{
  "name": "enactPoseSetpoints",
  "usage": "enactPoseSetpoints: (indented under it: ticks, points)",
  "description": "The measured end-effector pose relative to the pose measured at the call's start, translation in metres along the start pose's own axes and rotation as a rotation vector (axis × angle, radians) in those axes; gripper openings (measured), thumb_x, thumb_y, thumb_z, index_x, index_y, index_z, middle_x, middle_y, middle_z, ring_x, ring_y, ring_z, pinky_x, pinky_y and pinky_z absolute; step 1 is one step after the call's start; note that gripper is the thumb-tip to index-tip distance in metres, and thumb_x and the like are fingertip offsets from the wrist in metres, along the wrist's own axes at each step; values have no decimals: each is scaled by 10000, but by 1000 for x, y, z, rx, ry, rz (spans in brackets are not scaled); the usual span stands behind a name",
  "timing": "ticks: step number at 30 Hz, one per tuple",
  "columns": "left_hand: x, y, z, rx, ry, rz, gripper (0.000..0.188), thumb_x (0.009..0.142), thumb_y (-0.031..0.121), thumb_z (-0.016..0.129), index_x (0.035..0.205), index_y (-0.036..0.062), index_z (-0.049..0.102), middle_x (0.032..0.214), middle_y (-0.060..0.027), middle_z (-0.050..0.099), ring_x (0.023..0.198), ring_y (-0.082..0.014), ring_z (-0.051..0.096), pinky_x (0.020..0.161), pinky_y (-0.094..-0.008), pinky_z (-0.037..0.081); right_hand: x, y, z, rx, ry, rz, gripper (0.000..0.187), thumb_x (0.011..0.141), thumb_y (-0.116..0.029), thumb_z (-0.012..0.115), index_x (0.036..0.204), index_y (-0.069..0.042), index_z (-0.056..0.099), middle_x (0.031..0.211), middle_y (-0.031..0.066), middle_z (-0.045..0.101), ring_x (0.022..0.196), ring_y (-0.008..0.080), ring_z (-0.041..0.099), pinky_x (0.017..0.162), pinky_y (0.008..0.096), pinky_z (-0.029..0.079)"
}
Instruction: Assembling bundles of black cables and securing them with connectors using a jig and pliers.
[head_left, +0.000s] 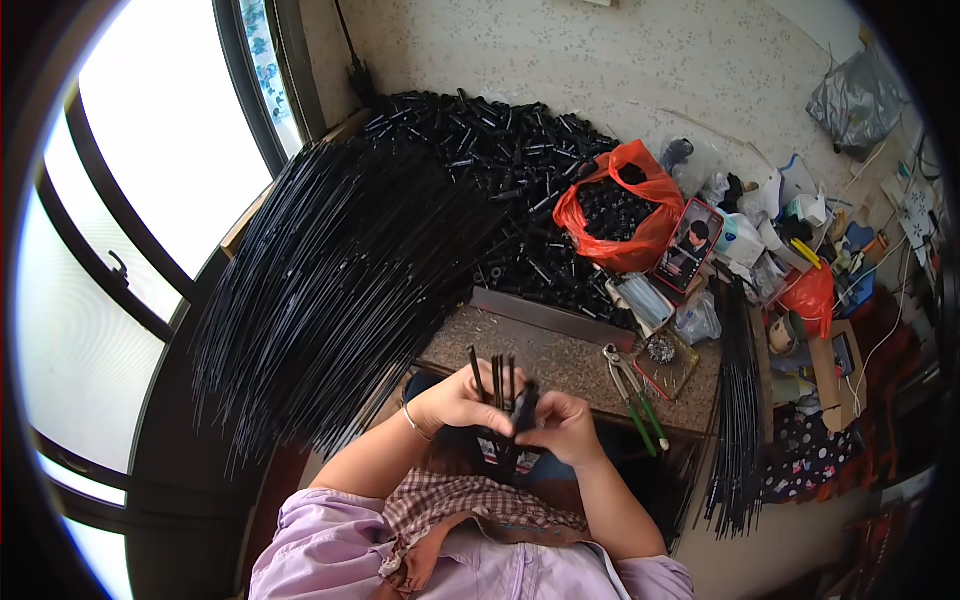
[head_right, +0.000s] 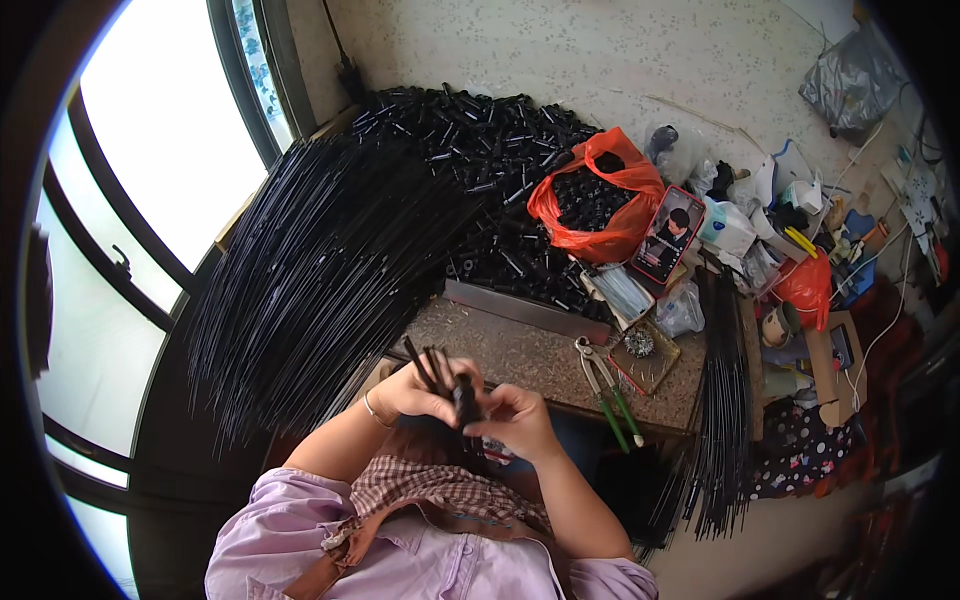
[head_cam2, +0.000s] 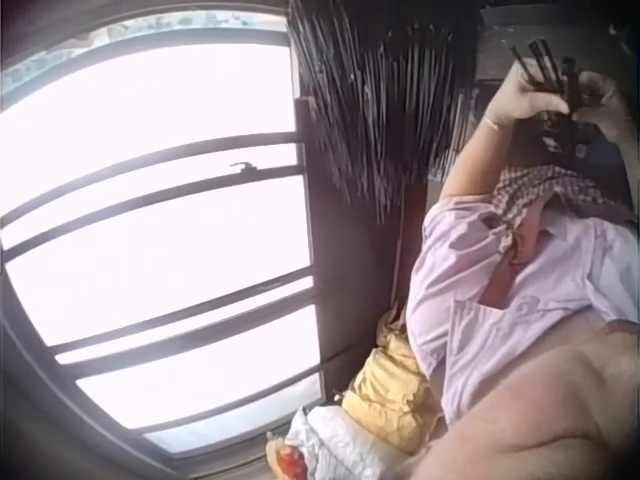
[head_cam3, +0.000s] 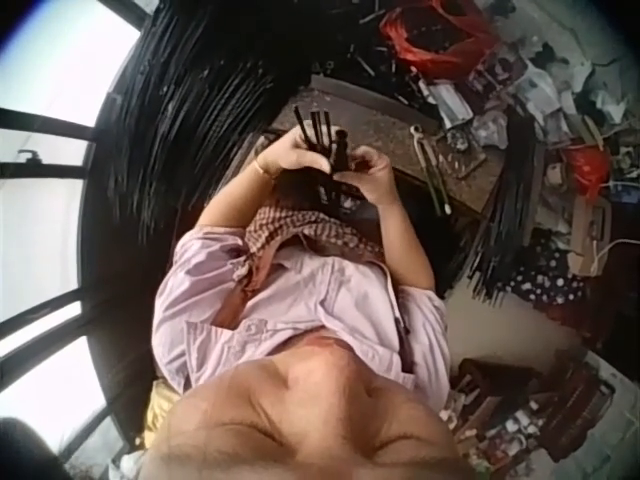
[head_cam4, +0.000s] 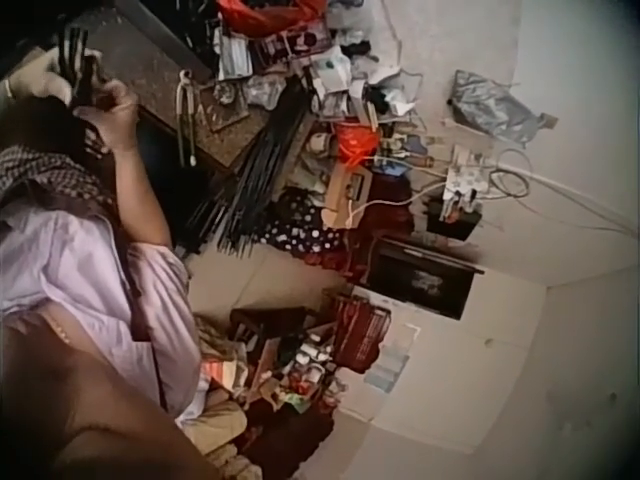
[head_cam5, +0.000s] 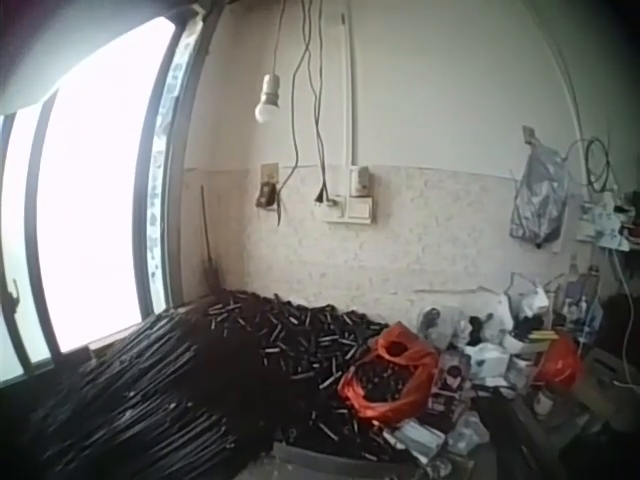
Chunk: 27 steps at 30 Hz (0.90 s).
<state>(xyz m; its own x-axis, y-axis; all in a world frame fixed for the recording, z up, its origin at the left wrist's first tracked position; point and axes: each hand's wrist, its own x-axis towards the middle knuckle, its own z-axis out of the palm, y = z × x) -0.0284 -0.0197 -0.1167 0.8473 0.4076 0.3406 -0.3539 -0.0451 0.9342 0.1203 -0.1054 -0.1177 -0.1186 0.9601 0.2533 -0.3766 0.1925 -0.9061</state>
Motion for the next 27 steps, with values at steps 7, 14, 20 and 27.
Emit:
enactPoseSetpoints:
  ticks: [7, 14, 20, 27]
  points:
    - [5, -4, 31, 458, 352, -131, 370, 599, 104, 629, 905, 9, 444, 860, -109, 470, 855, -238, 456, 737, -301, 363, -1, 11, 17, -411, 521, -75, 240, 591, -23, 650, 759, -25, 478, 684, 21, 495, 597, 76, 479, 541, 201, 402]
    - [14, -16, 19, 293, 366, -92, 178, 626, -15, 524, 786, 3, 447, 754, -62, 458, 689, -150, 436, 652, -275, 372, 7, 29, 7, -636, 482, -230, 237, 588, -24, 648, 756, -26, 481, 720, 15, 447, 586, 70, 416, 526, 186, 357]
    - [25, -25, 18, 178, 536, -42, 121, 646, -63, 476, 704, 15, 405, 669, -29, 478, 657, -97, 446, 607, -244, 398, 30, 27, -3, -103, 440, -39, 450, 601, -12, 641, 946, -48, 355, 778, 0, 403, 692, 70, 419, 634, 173, 365]
    - [24, 1, 31, 266, 493, 65, 152, 647, -14, 519, 764, 8, 426, 729, -43, 496, 652, -107, 454, 585, -233, 392, 27, -35, 7, -1088, 265, -427, 240, 544, -99, 663, 745, -43, 544, 677, 59, 484, 624, 200, 455, 541, 275, 373]
